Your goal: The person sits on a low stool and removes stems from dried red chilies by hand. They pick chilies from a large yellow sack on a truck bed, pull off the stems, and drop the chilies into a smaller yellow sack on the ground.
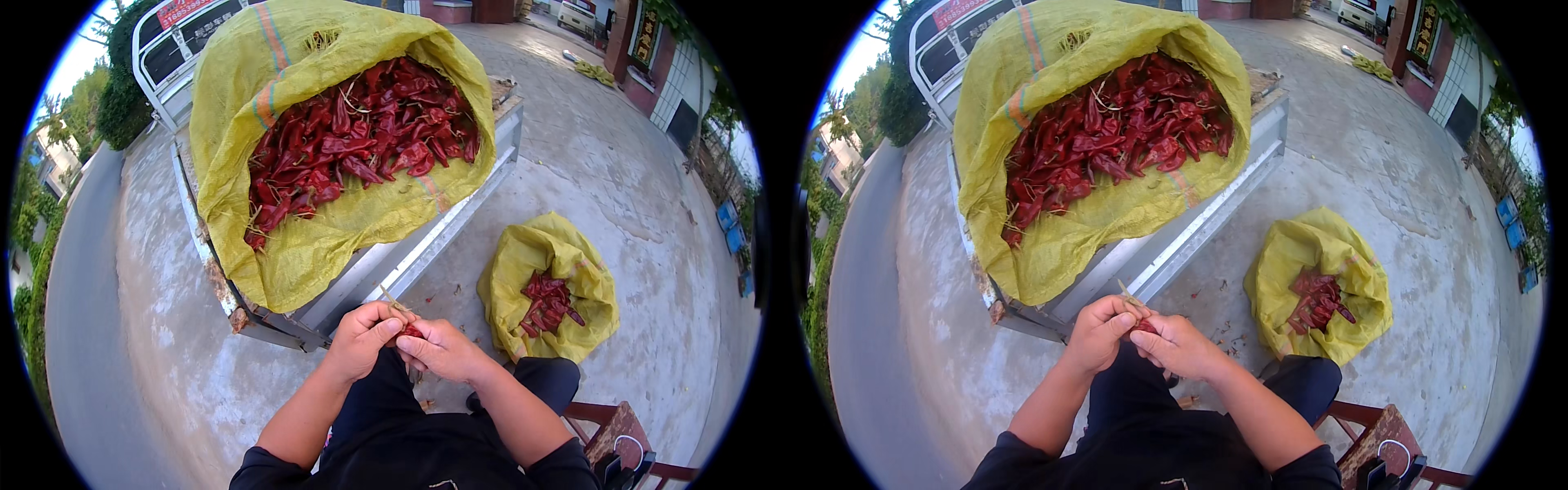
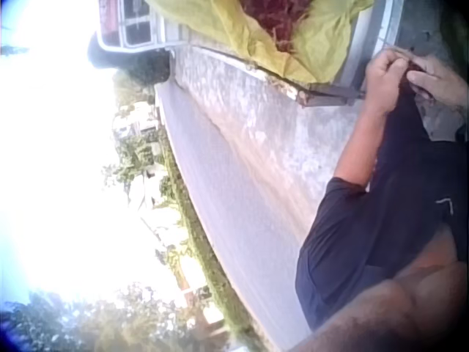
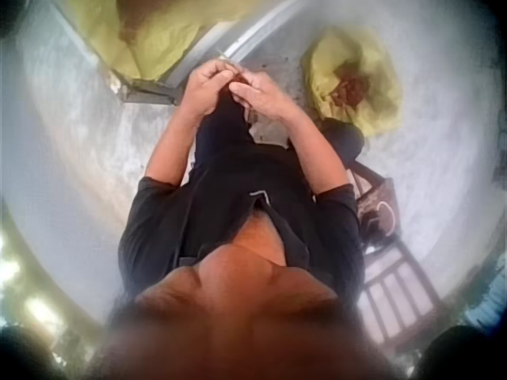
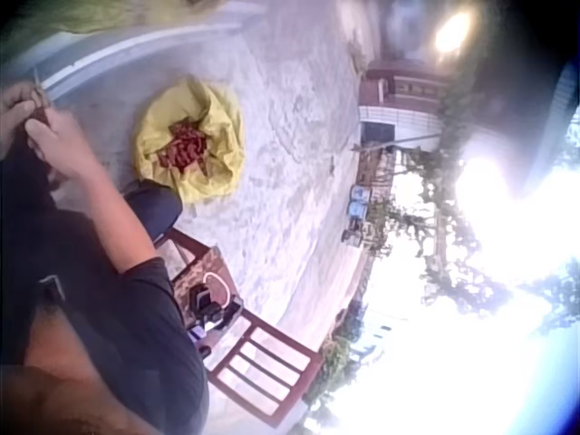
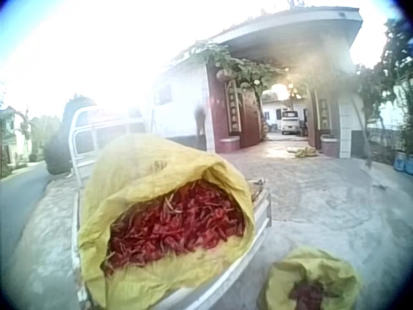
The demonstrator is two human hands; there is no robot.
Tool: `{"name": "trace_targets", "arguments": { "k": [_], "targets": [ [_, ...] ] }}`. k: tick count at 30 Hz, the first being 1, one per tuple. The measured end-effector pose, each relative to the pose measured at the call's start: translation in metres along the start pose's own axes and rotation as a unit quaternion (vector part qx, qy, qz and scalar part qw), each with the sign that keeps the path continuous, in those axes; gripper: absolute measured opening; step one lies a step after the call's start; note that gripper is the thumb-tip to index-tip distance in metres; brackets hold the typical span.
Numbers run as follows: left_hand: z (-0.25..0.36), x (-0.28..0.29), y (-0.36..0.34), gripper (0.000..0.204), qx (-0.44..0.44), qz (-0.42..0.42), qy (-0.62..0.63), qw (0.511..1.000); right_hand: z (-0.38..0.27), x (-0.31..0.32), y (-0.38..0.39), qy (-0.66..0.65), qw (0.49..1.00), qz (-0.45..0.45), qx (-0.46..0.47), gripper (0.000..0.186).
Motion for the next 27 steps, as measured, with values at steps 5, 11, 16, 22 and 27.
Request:
{"name": "trace_targets", "arguments": {
  "k": [5, 11, 16, 22, 27],
  "targets": [
    [-0.012, -0.006, 0.000, 0.012, 0.098, 0.021, 0.163, 0.982, -0.007, 0.002, 0.013, 0.045, 0.996, -0.026, 0.078, 0.026],
    [0.002, -0.006, -0.022, 0.025, 0.126, 0.056, -0.152, 0.979, -0.009, -0.001, 0.027, 0.068, 0.994, -0.058, 0.064, 0.024],
    [0.064, -0.019, -0.006, 0.024, -0.120, -0.006, -0.590, 0.798, 0.009, 0.014, 0.049, -0.041, 0.998, 0.040, -0.019, 0.024],
    [0.138, 0.091, -0.033, 0.024, -0.276, 0.224, -0.717, 0.600, 0.035, 0.021, 0.050, -0.118, 0.987, 0.107, -0.004, 0.022],
    [0.144, 0.161, -0.035, 0.022, -0.235, 0.197, -0.824, 0.475, 0.037, 0.019, 0.043, -0.132, 0.985, 0.107, -0.003, 0.020]
  ]
}}
Point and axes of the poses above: each hand's wrist, its own y-axis away from the middle knuckle, its own x-axis out of the back of the hand, z = x × y, the point moved 3 cm from there along -y, towards the middle knuckle, and after that the axes turned 9 degrees about z, right-handed, at the moved point
